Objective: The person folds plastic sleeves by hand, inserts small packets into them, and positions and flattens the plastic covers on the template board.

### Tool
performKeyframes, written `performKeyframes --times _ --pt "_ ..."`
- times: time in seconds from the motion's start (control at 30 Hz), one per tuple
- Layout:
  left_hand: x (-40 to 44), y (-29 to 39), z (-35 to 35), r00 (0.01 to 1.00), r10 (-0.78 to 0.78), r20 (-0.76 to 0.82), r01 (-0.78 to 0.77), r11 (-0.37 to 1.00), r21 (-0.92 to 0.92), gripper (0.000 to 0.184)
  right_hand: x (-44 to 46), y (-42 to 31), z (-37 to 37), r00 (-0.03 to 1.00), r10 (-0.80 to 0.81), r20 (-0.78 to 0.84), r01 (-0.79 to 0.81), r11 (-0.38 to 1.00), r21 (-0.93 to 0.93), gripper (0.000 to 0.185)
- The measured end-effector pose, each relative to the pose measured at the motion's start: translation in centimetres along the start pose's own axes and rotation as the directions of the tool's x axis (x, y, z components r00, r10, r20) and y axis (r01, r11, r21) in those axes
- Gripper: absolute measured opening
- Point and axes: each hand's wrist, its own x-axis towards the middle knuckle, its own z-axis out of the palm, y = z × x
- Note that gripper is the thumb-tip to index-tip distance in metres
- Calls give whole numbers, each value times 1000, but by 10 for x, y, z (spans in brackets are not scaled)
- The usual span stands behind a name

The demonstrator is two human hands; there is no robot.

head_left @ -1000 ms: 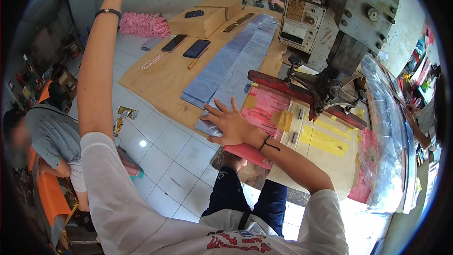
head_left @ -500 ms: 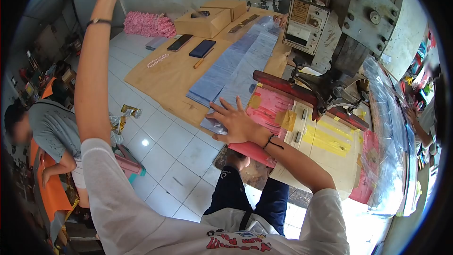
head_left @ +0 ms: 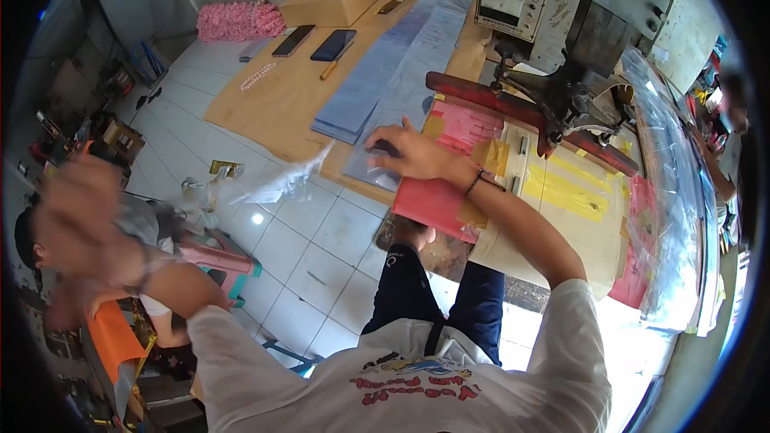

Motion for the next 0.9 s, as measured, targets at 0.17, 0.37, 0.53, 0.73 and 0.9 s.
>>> performKeyframes --times 0.17,0.37,0.53,0.73,0.9 --pt "-26 -56 122 923 -384 16 380 905 -193 35 -6 -7 -27 978 -166 126 180 978 -106 25" --pt "-47 -73 174 669 -665 333 738 646 -195 30 8 3 -38 970 -93 226 95 995 3 21" --pt "-13 -73 220 571 -811 132 793 586 168 47 16 1 -30 980 26 196 11 983 -183 29" --pt "-24 -106 278 614 -789 -8 746 577 332 62 8 -14 -44 956 -50 288 108 977 -186 31" --pt "-13 -112 284 624 -776 -91 751 563 345 62 21 13 -46 968 -63 243 82 994 -68 23"
